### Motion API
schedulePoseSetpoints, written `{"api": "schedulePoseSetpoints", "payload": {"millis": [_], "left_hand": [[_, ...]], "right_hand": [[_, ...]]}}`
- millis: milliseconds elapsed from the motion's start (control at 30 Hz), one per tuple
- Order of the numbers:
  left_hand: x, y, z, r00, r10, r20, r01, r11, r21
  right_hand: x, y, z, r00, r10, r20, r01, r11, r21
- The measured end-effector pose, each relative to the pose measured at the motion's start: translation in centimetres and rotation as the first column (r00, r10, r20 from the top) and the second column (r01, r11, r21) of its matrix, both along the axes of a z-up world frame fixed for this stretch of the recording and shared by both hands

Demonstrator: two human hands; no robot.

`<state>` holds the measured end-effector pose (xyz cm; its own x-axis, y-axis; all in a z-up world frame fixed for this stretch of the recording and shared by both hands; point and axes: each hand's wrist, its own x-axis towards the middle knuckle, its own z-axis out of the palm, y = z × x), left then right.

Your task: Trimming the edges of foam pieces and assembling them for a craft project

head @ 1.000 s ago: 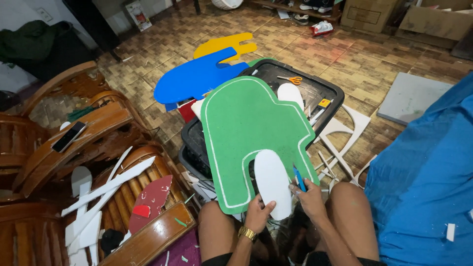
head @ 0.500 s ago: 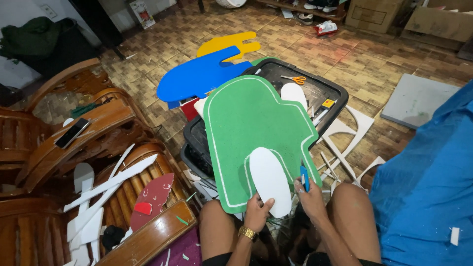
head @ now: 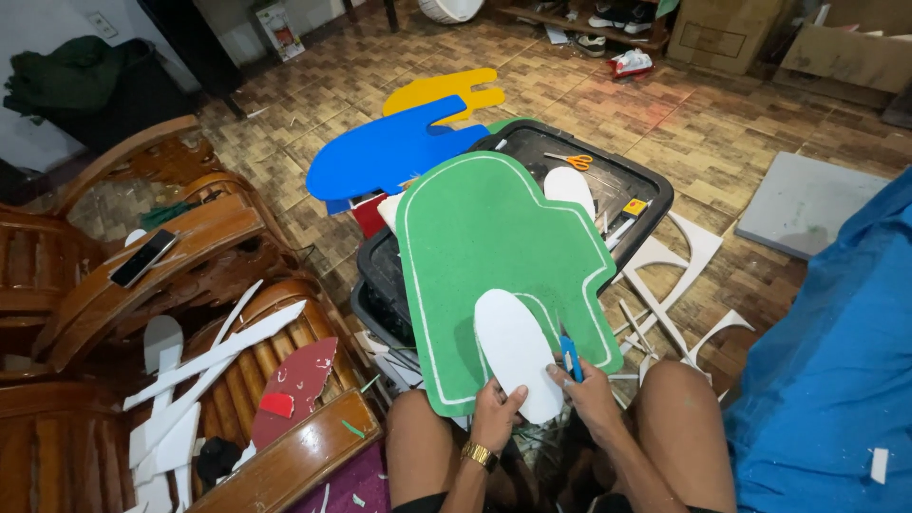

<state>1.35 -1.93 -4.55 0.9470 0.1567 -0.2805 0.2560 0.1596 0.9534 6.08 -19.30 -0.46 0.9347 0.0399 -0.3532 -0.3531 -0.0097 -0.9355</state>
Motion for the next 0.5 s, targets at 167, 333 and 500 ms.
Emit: {"api": "schedulePoseSetpoints", "payload": {"millis": [167,333,500], "left_hand": [[0.0,-0.3,1.2,0.996,0.031,-0.085,-0.035,0.998,-0.052],[0.1,-0.3,-0.2,0.996,-0.035,-0.077,0.020,0.982,-0.188],[0.3,-0.5,-1.8,0.996,-0.069,-0.050,0.048,0.939,-0.342]], "right_hand": [[0.0,-0.1,-0.3,1.000,-0.027,-0.008,0.028,0.994,0.105],[0.0,-0.9,-0.8,0.997,-0.077,0.009,0.075,0.982,0.175],[0.8,-1.5,-2.0,0.989,-0.146,0.022,0.119,0.876,0.467]]}}
